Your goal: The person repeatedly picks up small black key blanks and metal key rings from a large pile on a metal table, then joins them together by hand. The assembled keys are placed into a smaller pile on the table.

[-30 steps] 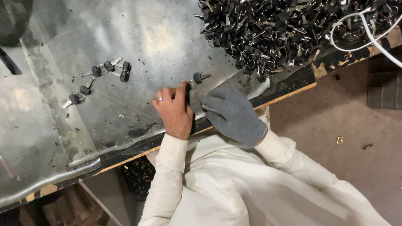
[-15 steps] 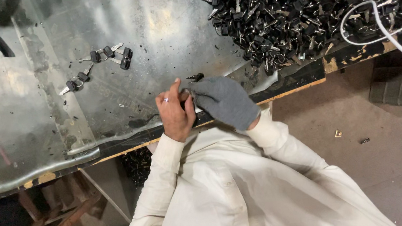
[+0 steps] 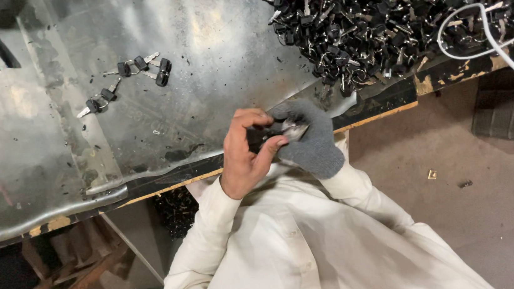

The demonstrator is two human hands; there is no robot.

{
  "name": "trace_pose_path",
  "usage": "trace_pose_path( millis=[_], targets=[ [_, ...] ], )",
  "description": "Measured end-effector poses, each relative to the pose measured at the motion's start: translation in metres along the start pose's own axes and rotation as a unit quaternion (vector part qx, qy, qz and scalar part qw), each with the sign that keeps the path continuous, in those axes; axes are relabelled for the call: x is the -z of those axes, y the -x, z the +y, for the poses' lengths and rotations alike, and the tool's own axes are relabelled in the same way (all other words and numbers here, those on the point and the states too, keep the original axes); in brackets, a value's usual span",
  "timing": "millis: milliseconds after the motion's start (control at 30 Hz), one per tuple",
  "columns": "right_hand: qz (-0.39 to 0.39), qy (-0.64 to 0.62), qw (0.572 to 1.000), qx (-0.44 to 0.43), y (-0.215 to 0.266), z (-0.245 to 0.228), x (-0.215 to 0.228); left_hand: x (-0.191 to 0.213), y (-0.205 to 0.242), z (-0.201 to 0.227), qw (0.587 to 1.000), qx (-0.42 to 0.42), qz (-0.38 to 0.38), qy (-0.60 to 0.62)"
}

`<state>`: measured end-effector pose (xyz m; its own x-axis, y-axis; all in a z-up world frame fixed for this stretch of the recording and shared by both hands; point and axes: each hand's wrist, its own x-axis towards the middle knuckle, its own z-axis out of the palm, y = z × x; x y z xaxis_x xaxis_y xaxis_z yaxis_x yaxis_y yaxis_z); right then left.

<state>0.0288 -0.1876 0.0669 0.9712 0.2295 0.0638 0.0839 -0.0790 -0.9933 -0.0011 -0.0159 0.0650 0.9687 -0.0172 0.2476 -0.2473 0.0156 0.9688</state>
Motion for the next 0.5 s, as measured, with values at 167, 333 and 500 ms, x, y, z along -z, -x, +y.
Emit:
trace_pose_path(
  millis=[167, 333, 500],
  targets=[
    [0.033, -0.033, 0.994, -0.101, -0.002, -0.002, 0.003, -0.010, 0.028, -0.018, 0.973, 0.121, 0.032, 0.192],
    [0.007, 0.016, 0.996, -0.086, -0.015, -0.003, 0.004, -0.005, 0.024, -0.014, 0.996, 0.044, 0.054, -0.056],
    [0.069, 0.354, 0.926, 0.108, -0.052, -0.007, 0.007, 0.015, -0.030, -0.024, 0.908, -0.110, -0.037, -0.403]
  ],
)
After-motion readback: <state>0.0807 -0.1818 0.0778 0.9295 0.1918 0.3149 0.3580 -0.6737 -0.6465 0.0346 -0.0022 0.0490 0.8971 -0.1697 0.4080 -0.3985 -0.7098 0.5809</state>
